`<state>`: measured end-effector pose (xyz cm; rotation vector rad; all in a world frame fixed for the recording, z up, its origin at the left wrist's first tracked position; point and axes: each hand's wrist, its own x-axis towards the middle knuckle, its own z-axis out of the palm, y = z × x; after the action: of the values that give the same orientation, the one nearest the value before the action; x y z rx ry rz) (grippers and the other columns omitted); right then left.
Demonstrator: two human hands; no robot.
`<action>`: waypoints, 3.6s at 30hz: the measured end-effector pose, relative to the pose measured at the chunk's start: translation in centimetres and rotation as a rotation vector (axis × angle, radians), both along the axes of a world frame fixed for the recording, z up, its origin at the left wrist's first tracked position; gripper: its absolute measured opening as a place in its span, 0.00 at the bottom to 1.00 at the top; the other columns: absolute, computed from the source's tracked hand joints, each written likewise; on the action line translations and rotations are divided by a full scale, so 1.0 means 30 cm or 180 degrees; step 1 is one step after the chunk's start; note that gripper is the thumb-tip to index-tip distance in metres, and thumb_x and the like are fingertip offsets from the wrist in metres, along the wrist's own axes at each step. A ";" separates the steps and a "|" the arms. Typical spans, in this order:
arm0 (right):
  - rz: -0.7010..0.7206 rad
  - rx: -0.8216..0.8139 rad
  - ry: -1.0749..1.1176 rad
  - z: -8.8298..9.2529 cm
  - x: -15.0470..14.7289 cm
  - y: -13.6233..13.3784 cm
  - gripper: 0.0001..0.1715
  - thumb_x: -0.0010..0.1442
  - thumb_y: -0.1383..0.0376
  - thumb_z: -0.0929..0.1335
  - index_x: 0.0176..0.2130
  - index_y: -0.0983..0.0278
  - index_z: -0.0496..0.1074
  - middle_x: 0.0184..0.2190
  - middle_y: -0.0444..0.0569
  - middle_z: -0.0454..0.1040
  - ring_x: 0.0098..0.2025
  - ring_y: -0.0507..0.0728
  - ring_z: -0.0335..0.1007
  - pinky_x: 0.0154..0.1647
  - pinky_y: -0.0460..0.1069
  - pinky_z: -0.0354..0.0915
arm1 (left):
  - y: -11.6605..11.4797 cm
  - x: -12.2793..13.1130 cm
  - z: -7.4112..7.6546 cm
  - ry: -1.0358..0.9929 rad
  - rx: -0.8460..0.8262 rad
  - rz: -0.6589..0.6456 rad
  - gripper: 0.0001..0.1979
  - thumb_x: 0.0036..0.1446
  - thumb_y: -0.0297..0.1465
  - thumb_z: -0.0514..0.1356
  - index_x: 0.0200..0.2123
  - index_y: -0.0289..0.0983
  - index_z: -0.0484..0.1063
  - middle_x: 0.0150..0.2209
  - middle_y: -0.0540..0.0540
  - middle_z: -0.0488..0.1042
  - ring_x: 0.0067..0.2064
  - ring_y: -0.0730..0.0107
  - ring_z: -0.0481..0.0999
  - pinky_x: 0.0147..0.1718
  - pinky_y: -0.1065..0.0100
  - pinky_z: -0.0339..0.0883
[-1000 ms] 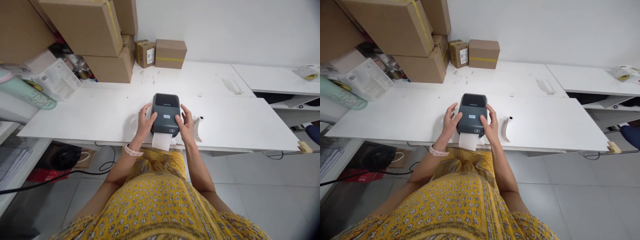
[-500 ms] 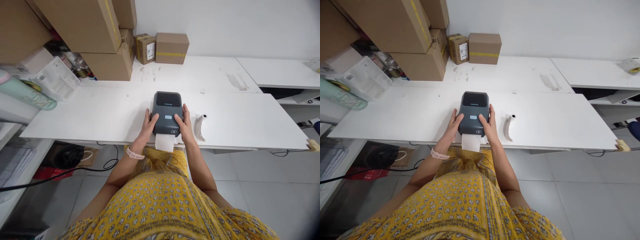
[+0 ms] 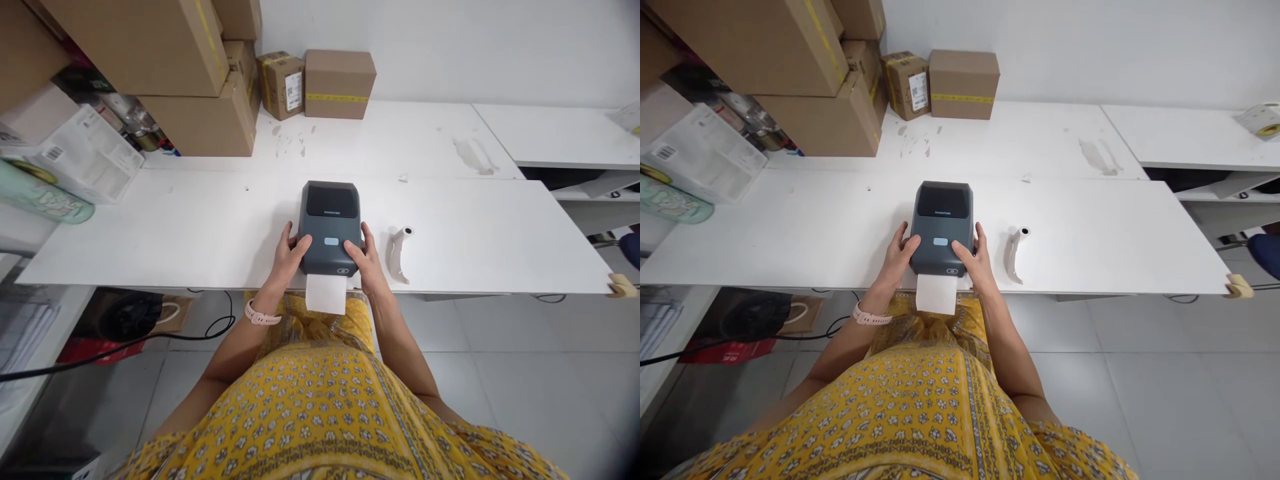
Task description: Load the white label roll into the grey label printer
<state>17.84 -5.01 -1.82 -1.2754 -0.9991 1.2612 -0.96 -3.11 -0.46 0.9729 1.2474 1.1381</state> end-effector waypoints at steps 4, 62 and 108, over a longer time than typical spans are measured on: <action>-0.0047 0.0083 -0.0082 -0.004 0.000 0.001 0.62 0.56 0.43 0.71 0.74 0.54 0.38 0.68 0.59 0.62 0.64 0.67 0.67 0.63 0.65 0.67 | 0.029 -0.004 -0.017 0.0068 0.0161 -0.0018 0.50 0.52 0.53 0.66 0.70 0.35 0.53 0.55 0.33 0.77 0.55 0.46 0.77 0.54 0.51 0.72; 0.0065 0.1119 -0.1613 0.081 0.007 -0.087 0.39 0.70 0.41 0.49 0.73 0.50 0.47 0.75 0.44 0.46 0.77 0.62 0.39 0.76 0.67 0.41 | -0.094 0.010 0.009 0.1024 0.1310 0.0331 0.30 0.68 0.52 0.45 0.65 0.44 0.67 0.70 0.48 0.61 0.73 0.62 0.55 0.72 0.57 0.46; 0.2908 0.0747 -0.4134 0.235 -0.030 0.478 0.63 0.45 0.53 0.78 0.71 0.64 0.52 0.65 0.64 0.67 0.63 0.77 0.66 0.62 0.67 0.63 | 0.245 -0.038 0.094 0.3678 0.0432 -0.1333 0.23 0.56 0.31 0.53 0.55 0.36 0.71 0.48 0.36 0.80 0.49 0.49 0.80 0.44 0.59 0.71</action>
<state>16.95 9.34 5.22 -1.4532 -2.7867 0.7234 -2.10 4.26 2.35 2.0203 1.7083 0.2559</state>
